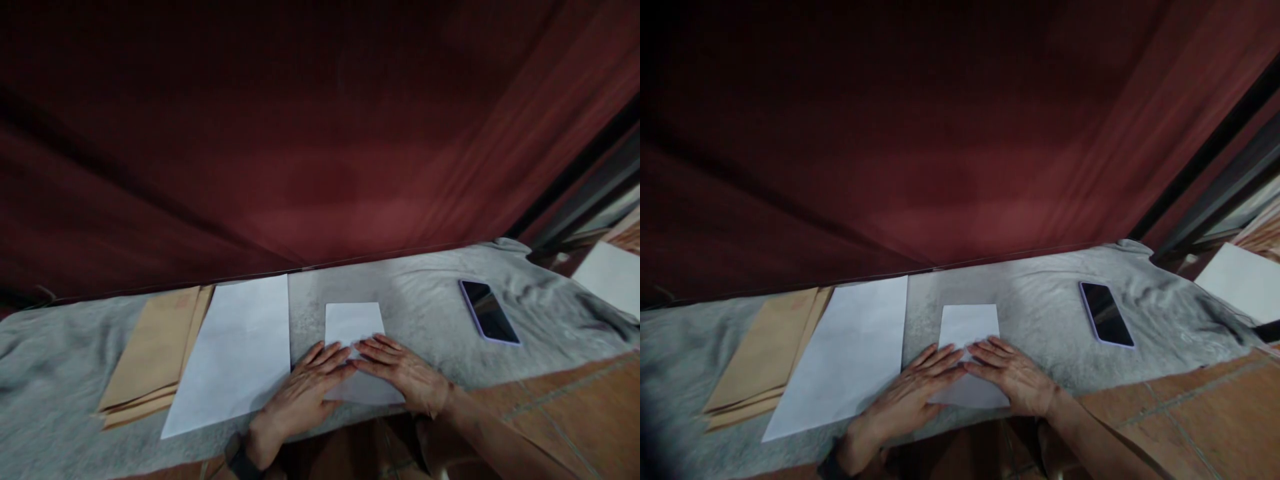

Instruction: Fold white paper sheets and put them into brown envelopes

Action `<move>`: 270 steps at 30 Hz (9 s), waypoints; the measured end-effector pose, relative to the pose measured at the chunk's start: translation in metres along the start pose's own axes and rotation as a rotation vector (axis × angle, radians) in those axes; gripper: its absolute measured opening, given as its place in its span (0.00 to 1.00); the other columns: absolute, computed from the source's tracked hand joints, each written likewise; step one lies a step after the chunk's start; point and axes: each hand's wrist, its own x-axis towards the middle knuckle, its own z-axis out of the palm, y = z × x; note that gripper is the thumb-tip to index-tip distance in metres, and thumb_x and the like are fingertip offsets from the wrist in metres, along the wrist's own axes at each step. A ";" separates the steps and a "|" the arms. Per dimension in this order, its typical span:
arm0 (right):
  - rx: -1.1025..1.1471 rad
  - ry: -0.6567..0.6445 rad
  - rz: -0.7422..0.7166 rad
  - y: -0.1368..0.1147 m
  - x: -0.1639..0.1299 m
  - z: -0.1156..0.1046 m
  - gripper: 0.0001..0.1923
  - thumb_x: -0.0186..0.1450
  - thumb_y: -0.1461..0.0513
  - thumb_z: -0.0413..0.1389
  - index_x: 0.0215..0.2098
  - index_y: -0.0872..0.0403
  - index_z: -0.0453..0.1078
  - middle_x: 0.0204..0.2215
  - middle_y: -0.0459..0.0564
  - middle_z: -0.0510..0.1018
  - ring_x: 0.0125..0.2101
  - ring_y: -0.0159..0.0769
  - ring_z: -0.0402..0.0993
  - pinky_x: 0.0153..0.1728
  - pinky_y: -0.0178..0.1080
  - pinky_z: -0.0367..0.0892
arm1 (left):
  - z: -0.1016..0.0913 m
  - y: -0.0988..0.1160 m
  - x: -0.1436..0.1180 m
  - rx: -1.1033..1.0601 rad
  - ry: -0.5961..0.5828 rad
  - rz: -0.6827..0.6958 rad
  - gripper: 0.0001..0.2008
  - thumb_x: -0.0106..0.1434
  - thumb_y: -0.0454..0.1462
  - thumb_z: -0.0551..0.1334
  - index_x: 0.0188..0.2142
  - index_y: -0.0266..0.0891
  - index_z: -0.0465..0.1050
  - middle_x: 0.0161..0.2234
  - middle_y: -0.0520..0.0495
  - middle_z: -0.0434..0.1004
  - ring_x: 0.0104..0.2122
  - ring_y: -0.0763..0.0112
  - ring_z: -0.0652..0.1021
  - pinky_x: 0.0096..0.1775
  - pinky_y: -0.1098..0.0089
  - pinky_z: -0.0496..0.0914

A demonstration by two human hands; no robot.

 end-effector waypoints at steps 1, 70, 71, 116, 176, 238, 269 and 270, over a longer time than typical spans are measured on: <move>-0.007 0.009 0.003 0.000 -0.002 0.001 0.49 0.58 0.67 0.62 0.74 0.43 0.51 0.73 0.50 0.55 0.71 0.42 0.53 0.73 0.50 0.44 | 0.002 0.001 0.001 0.016 0.022 -0.001 0.31 0.70 0.38 0.61 0.70 0.57 0.57 0.71 0.54 0.57 0.71 0.67 0.59 0.71 0.55 0.53; 0.435 0.328 0.662 0.048 0.018 -0.008 0.19 0.72 0.53 0.49 0.30 0.52 0.73 0.23 0.44 0.74 0.27 0.35 0.71 0.30 0.36 0.63 | 0.017 -0.029 0.052 -0.536 0.423 -0.648 0.15 0.67 0.46 0.58 0.33 0.39 0.78 0.30 0.48 0.81 0.32 0.65 0.79 0.35 0.69 0.69; 0.396 0.313 0.697 0.048 0.021 -0.009 0.18 0.73 0.54 0.49 0.31 0.52 0.74 0.24 0.45 0.75 0.28 0.36 0.73 0.30 0.36 0.63 | 0.016 -0.030 0.055 -0.489 0.422 -0.673 0.14 0.68 0.44 0.58 0.33 0.39 0.77 0.29 0.48 0.80 0.31 0.66 0.78 0.34 0.70 0.67; -0.374 0.372 0.898 0.041 0.066 -0.013 0.16 0.77 0.58 0.46 0.47 0.56 0.75 0.39 0.60 0.82 0.40 0.47 0.80 0.43 0.45 0.71 | 0.006 -0.032 0.090 -0.115 0.280 -0.907 0.15 0.72 0.33 0.51 0.52 0.43 0.71 0.41 0.45 0.84 0.41 0.62 0.83 0.40 0.67 0.69; -0.573 0.615 0.649 0.049 0.053 0.048 0.28 0.78 0.58 0.42 0.72 0.60 0.57 0.68 0.59 0.64 0.66 0.49 0.63 0.67 0.52 0.53 | 0.056 -0.022 0.104 0.317 0.354 -0.714 0.31 0.74 0.41 0.45 0.70 0.24 0.56 0.71 0.31 0.54 0.71 0.53 0.57 0.70 0.51 0.54; -0.311 0.430 0.437 0.007 0.070 0.020 0.27 0.69 0.68 0.51 0.66 0.57 0.67 0.62 0.62 0.73 0.60 0.47 0.72 0.63 0.47 0.65 | 0.007 -0.039 0.083 -1.216 0.920 -0.769 0.38 0.51 0.44 0.72 0.60 0.37 0.70 0.34 0.51 0.77 0.24 0.77 0.74 0.27 0.74 0.67; 1.361 0.807 0.843 0.025 0.066 -0.003 0.13 0.55 0.55 0.68 0.33 0.53 0.73 0.30 0.48 0.82 0.31 0.39 0.81 0.31 0.38 0.77 | 0.007 -0.046 0.078 -1.288 0.786 -0.826 0.34 0.51 0.45 0.73 0.57 0.38 0.73 0.31 0.51 0.79 0.31 0.68 0.79 0.32 0.71 0.70; 1.304 0.783 0.849 0.027 0.067 -0.002 0.12 0.57 0.55 0.66 0.33 0.52 0.73 0.29 0.48 0.81 0.31 0.40 0.81 0.31 0.39 0.78 | 0.012 -0.046 0.079 -1.232 0.781 -0.813 0.34 0.52 0.44 0.72 0.58 0.38 0.72 0.31 0.51 0.79 0.29 0.68 0.79 0.31 0.71 0.70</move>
